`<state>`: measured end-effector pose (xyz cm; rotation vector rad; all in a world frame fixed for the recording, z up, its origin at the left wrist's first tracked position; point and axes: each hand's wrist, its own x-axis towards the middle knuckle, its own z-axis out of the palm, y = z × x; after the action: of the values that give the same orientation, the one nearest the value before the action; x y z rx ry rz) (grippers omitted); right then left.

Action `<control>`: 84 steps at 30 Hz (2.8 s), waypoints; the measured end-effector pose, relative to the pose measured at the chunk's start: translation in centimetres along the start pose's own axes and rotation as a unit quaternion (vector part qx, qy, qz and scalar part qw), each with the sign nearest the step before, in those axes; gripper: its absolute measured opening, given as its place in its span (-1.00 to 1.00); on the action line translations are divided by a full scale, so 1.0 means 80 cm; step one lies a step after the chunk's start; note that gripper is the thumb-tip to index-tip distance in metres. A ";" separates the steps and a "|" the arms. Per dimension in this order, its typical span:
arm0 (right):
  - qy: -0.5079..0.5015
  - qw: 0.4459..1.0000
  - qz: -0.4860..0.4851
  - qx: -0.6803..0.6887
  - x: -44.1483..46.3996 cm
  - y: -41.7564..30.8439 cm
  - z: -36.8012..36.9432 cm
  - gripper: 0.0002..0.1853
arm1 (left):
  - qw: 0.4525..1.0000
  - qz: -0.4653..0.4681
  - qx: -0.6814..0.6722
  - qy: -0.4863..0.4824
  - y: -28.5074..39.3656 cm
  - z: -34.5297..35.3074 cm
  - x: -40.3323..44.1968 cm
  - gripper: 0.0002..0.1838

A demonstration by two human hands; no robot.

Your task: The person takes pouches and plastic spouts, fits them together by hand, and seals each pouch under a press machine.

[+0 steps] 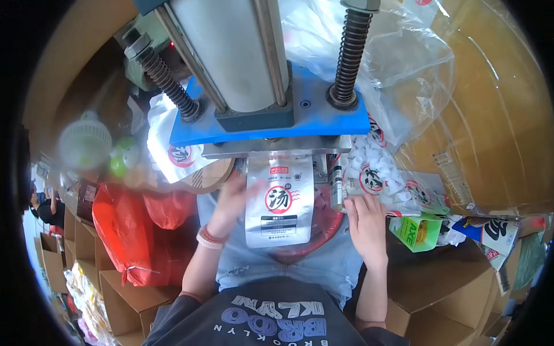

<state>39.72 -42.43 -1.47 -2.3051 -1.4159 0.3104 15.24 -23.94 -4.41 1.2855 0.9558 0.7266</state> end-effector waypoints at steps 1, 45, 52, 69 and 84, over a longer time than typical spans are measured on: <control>0.015 0.998 -0.043 0.045 -0.002 -0.003 -0.007 -0.74 | 0.989 0.060 0.127 0.041 -0.005 -0.030 0.011 -0.43; 0.071 0.992 -0.103 0.010 0.023 -0.013 0.004 -0.70 | 0.999 -0.005 0.049 0.007 0.026 -0.007 -0.013 -0.39; 0.012 0.947 -0.086 0.309 0.005 0.003 -0.020 -0.72 | 0.714 0.223 0.654 0.113 -0.016 -0.154 -0.004 -0.01; 0.124 0.889 -0.307 0.317 -0.047 -0.135 -0.034 -0.58 | 0.633 0.468 0.557 0.266 0.053 -0.135 -0.072 -0.63; 0.118 0.867 -0.468 0.122 -0.009 -0.148 -0.012 -0.58 | 0.741 0.439 0.494 0.120 0.067 -0.045 -0.118 -0.59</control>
<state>30.31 -38.63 4.80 -1.1870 -2.0064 -0.0933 8.18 -29.70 2.49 2.7512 0.9279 1.1789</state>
